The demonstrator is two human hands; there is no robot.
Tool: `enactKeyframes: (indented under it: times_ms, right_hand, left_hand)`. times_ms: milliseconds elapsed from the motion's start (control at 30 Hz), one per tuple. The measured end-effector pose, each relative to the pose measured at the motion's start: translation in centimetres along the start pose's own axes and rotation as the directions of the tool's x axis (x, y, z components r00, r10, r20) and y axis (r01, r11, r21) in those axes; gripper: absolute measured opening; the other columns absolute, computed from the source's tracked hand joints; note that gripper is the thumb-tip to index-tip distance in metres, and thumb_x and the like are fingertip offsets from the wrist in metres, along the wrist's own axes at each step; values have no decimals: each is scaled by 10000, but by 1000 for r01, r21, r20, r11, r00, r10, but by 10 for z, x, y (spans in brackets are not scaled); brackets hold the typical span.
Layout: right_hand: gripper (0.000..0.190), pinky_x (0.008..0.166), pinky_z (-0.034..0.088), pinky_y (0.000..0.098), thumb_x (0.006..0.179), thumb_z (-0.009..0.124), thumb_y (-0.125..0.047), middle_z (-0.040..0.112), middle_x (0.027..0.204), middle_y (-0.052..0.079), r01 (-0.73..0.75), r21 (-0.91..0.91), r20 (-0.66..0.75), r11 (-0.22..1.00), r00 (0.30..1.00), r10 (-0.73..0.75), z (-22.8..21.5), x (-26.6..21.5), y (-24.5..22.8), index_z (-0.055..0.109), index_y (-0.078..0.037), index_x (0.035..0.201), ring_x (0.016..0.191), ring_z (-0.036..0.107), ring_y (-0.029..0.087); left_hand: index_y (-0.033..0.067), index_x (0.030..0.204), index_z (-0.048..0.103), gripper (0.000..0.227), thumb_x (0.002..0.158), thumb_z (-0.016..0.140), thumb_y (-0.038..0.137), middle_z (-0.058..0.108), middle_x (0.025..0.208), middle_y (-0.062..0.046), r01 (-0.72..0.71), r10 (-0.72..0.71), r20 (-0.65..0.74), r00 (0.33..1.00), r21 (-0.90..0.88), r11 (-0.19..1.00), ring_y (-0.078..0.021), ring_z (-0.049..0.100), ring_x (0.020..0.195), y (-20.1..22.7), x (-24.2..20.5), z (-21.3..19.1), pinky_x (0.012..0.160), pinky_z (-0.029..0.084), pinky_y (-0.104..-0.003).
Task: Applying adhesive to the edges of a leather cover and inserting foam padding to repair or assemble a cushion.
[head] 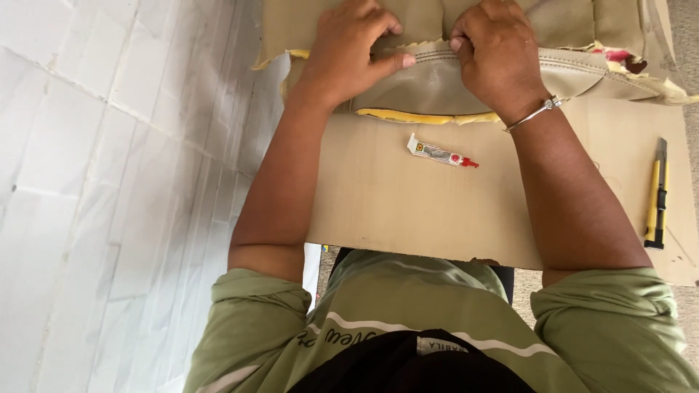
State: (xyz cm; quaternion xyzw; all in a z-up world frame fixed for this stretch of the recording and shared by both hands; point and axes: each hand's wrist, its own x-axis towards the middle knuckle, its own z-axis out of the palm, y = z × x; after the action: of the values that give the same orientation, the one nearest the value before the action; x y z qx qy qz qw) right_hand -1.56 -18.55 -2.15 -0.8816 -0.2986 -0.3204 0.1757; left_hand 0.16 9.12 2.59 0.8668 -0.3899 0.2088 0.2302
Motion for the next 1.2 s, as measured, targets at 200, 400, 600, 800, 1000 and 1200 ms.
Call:
enactKeyframes:
  times_ms: [200, 400, 600, 800, 1000, 1200]
  right_hand:
    - [89, 876, 441, 444, 1000, 694, -16, 691, 997, 57, -16, -4, 66, 1000, 998, 16, 1, 0, 7, 691, -84, 1057, 975, 604, 322]
    - [277, 712, 410, 426, 1156, 729, -371, 658, 783, -3, -147, -7, 308, 989, 941, 142, -6, 14, 1, 737, -122, 1036, 773, 641, 253]
    - [642, 840, 457, 535, 1023, 892, -454, 693, 1185, 266, -151, -177, 94, 972, 981, 170, 3, 10, -9, 613, 41, 1322, 1035, 617, 491]
    - [93, 868, 393, 381, 1130, 815, -291, 658, 1067, -55, 170, -328, -48, 929, 979, -196, 7, 24, -33, 768, -240, 1068, 943, 592, 224]
    - [163, 822, 426, 378, 1090, 842, -266, 677, 890, -68, 95, -208, 36, 974, 995, -90, 26, 23, -13, 705, -222, 1013, 816, 643, 206]
    - [139, 715, 419, 392, 1120, 787, -317, 689, 813, -65, 49, -242, 120, 969, 993, -21, 34, 17, -5, 701, -232, 1052, 741, 657, 214]
  left_hand:
    - [154, 1117, 673, 453, 876, 889, 471, 604, 1066, -10, -126, 125, -46, 991, -4, 992, -247, 591, 958, -1, -12, -6, 845, 395, -415]
    - [169, 995, 646, 417, 850, 939, 428, 588, 978, 5, -211, 211, -104, 972, 18, 977, -226, 553, 862, -8, -13, -1, 732, 359, -413]
    - [127, 863, 662, 309, 982, 786, 384, 606, 890, -12, -195, 206, -149, 967, 84, 977, -236, 568, 781, -10, -13, 7, 661, 379, -414]
    - [162, 811, 591, 292, 966, 742, 357, 546, 819, 26, -106, 187, -248, 951, 305, 946, -232, 550, 702, -1, -7, 17, 635, 361, -395]
    - [119, 744, 587, 356, 920, 831, 309, 578, 765, 16, -141, 161, -282, 946, 87, 986, -203, 536, 656, -6, -4, 19, 610, 380, -380]
    - [136, 916, 636, 144, 1028, 572, 201, 624, 749, 44, 46, -38, 35, 999, -273, 961, -133, 514, 639, -2, -11, -21, 594, 364, -343]
